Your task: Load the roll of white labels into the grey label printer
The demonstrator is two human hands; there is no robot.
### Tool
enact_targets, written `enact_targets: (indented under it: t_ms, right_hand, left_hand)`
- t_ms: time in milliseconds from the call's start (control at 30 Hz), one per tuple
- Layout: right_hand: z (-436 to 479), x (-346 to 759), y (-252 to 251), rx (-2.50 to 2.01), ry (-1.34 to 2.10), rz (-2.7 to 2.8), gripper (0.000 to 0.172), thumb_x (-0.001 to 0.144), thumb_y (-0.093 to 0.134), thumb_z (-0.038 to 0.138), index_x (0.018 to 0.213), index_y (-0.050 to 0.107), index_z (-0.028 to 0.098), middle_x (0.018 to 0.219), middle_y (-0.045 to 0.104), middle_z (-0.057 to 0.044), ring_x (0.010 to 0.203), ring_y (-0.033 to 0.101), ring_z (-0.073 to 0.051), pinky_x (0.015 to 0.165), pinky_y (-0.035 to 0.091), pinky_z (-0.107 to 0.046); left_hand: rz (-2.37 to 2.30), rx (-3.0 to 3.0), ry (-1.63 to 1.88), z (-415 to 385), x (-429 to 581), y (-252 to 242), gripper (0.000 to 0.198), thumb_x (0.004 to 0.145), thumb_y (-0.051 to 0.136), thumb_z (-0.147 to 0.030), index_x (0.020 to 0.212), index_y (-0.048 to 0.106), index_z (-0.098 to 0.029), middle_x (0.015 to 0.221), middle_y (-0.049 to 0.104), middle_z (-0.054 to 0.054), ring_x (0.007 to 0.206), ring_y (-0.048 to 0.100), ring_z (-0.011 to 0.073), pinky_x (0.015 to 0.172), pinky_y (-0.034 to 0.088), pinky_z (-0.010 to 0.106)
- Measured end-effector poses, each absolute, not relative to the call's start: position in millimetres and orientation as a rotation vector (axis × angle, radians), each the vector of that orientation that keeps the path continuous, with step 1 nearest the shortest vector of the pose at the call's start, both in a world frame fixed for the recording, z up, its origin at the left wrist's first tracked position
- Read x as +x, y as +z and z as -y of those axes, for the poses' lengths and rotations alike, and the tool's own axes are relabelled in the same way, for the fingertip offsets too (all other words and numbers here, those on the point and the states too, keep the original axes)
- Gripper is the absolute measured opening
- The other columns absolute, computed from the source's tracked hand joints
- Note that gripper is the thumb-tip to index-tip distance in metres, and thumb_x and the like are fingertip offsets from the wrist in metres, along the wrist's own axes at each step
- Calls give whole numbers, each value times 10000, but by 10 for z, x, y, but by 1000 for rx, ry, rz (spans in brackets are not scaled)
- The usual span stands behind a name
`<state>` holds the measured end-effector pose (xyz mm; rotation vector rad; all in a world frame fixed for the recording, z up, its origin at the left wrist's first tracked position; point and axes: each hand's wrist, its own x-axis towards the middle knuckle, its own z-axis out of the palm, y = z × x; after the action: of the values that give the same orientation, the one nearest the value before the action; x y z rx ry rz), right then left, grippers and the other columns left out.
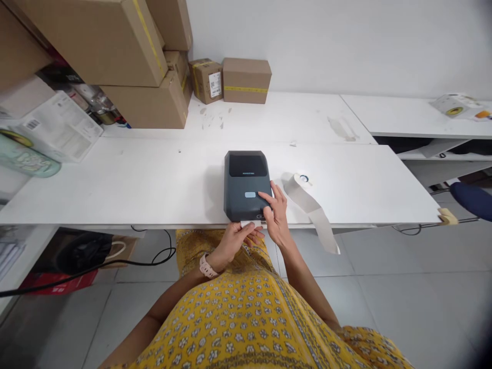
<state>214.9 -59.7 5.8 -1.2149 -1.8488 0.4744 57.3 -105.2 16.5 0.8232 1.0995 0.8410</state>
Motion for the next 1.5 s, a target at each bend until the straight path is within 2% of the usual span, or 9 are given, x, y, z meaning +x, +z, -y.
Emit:
enact_targets:
  t_ms: [200,333,400,533,633,700,1033,1300,1500]
  right_hand:
    - [548,2083,333,-1243,225,2059,349,1021,416,507,1245,659,397,1687,234,92,1574,113,-346,1242,47,-656]
    - [491,2038,368,-1253,346,2056,275,988,512,524,1170,675,399,1629,375,91,1578,112,-345,1234,-54,-683]
    - [474,2044,344,-1243,402,2053,280,982,522,537,1159,674,382,1621,394,75,1582,99,-343,1228,-69,-695]
    - [483,2110,284,-1117,569,1948,395,995,436,604,1249,627,370,1674,287,58,1585,114,-324,1246,100,-675]
    - [494,2161,291,-1035,630,1759,484,1013,331,633,1399,517,410,1686,255,57,1582,147,-301,1247,186,-650]
    - [455,2173,348,-993,622,1708,514,1021,278,638,1463,446,440,1677,281,61,1580,162,-290,1259,165,-644]
    - [-595,1945,1087,-924,416,1682,693,983,89,726,1557,267,382,1627,341,-39,1514,333,-351,1203,295,-636]
    - [-1579,1955,1360,-932,459,1832,710,994,36,705,1546,247,312,1516,458,-90,1417,477,-284,1156,394,-553]
    - [-1289,1899,1549,-948,229,1633,617,1012,301,670,1468,362,259,1544,437,-117,1379,501,-242,1158,422,-440]
  left_hand:
    - [-996,1101,644,1049,263,27,450,864,633,-572,919,776,-149,891,787,100,710,683,159,671,517,274]
    - [-1121,1146,553,1052,-98,117,414,872,631,-555,781,736,-165,660,702,35,546,590,125,551,459,249]
    - [-1306,1109,792,1003,-210,178,422,877,625,-540,667,665,-177,562,609,-1,505,526,109,512,419,235]
    - [-1482,992,1456,796,-220,242,305,895,606,-487,844,684,-197,853,708,47,749,627,141,645,509,249]
    - [-1410,958,1522,638,-152,218,368,900,589,-509,1120,673,-226,1227,692,107,1083,654,213,856,566,341]
    - [-1392,936,1481,551,-115,177,417,893,583,-521,1178,650,-224,1310,658,126,1174,633,246,923,558,392]
    - [-1483,1119,1380,192,23,81,435,820,637,-356,1223,606,-195,1297,647,114,1197,596,244,986,501,392]
    - [-1537,1181,1315,30,48,-10,477,809,665,-359,1250,568,-202,1288,639,113,1178,595,242,985,484,393]
    - [-1613,1255,1247,-81,32,70,525,797,686,-351,1283,557,-199,1276,648,129,1153,609,263,975,476,411]
